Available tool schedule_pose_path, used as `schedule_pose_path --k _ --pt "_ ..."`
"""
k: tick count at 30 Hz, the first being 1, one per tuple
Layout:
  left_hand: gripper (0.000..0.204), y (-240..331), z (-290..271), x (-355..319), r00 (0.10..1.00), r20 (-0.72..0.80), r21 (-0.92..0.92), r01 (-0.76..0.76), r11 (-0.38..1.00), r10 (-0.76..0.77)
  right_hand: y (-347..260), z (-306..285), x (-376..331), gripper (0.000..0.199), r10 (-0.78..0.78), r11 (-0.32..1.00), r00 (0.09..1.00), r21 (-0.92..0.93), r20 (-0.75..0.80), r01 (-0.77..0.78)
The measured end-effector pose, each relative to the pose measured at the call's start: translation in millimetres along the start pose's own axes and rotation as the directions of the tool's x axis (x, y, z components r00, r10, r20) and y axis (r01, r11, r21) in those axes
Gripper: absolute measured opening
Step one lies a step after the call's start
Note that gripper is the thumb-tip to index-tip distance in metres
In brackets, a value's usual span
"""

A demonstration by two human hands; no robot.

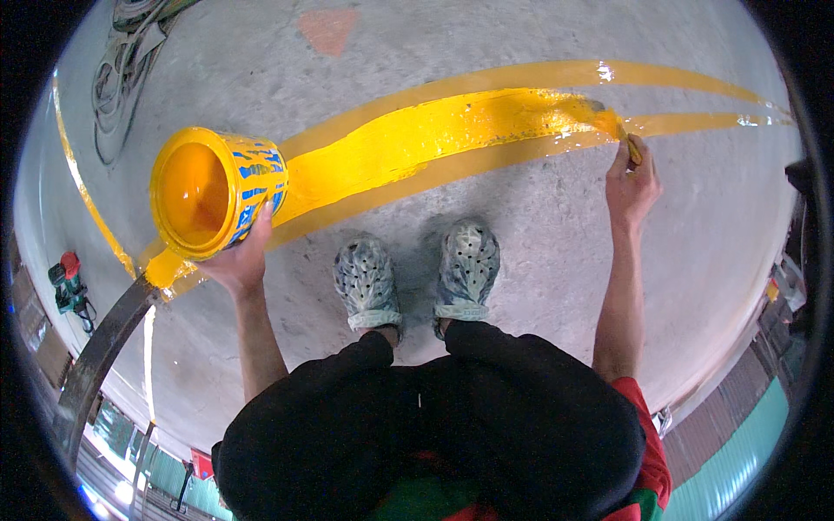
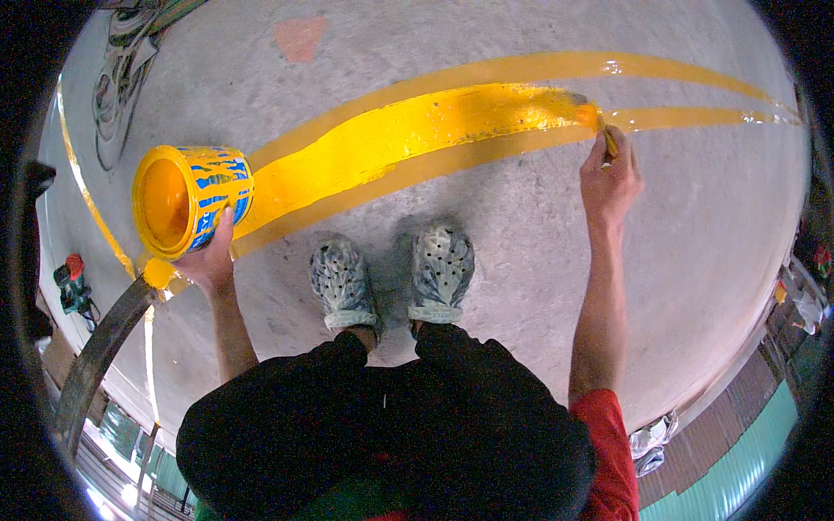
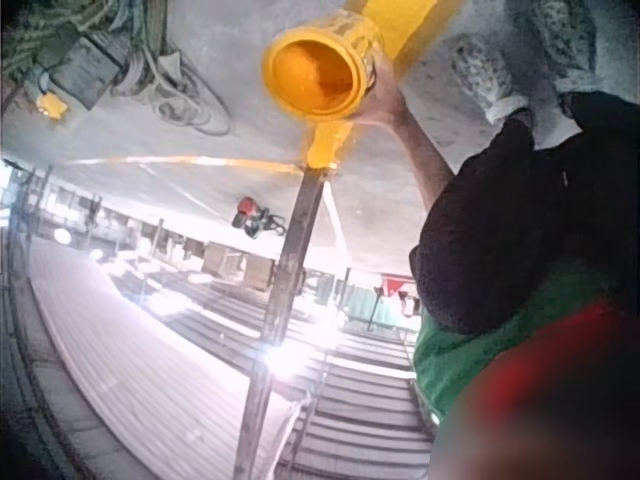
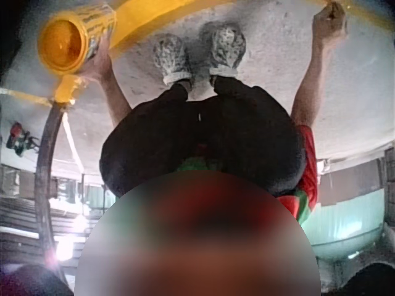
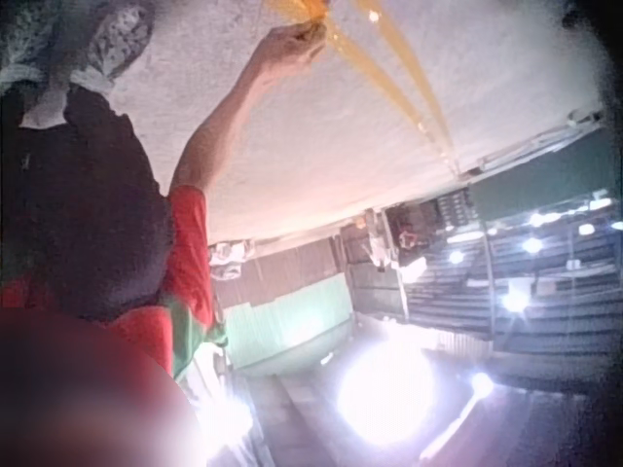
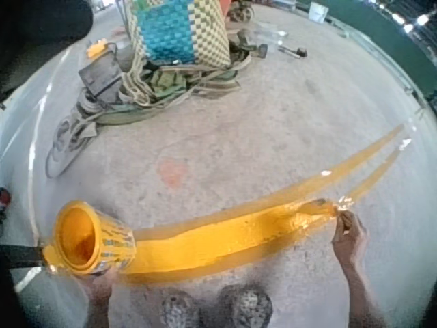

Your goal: The person paints a yellow line on a concrete floor using a paintbrush and a yellow paint bucket. They repeatedly dip the brush into the bucket and apply paint in long strokes, extending the line across the floor.

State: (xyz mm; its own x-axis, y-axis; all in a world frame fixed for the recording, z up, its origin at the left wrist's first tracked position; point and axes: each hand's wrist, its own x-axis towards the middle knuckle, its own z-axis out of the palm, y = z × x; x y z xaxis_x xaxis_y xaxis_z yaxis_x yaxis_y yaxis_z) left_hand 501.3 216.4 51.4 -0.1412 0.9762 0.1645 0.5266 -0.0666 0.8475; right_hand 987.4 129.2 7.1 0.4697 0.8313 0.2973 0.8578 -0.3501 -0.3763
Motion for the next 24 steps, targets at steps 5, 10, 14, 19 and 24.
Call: schedule_pose_path --k 5,10,14,19,24 --pt "0.089 4 4 -1 1.000 -0.021 0.047 -0.020 0.999 0.021 -105 29 -68 0.038 -0.394 0.918 0.857 0.182 0.331 0.352" --pt "0.088 4 7 0 0.999 -0.023 0.042 -0.029 0.999 0.030 -189 67 -116 0.026 -0.277 0.649 0.906 0.757 0.321 -0.070" --pt "0.086 5 5 2 0.998 -0.047 0.081 -0.027 0.996 0.031 -97 51 -70 0.026 0.114 0.783 0.872 0.497 0.476 -0.374" --pt "0.071 6 3 1 0.996 -0.084 0.042 -0.006 0.999 0.009 39 6 4 0.018 0.187 0.978 0.975 0.113 -0.120 -0.173" --pt "0.086 7 4 1 1.000 -0.001 -0.024 0.002 1.000 -0.002 -46 23 -37 0.027 -0.247 0.946 0.931 -0.142 0.269 0.292"
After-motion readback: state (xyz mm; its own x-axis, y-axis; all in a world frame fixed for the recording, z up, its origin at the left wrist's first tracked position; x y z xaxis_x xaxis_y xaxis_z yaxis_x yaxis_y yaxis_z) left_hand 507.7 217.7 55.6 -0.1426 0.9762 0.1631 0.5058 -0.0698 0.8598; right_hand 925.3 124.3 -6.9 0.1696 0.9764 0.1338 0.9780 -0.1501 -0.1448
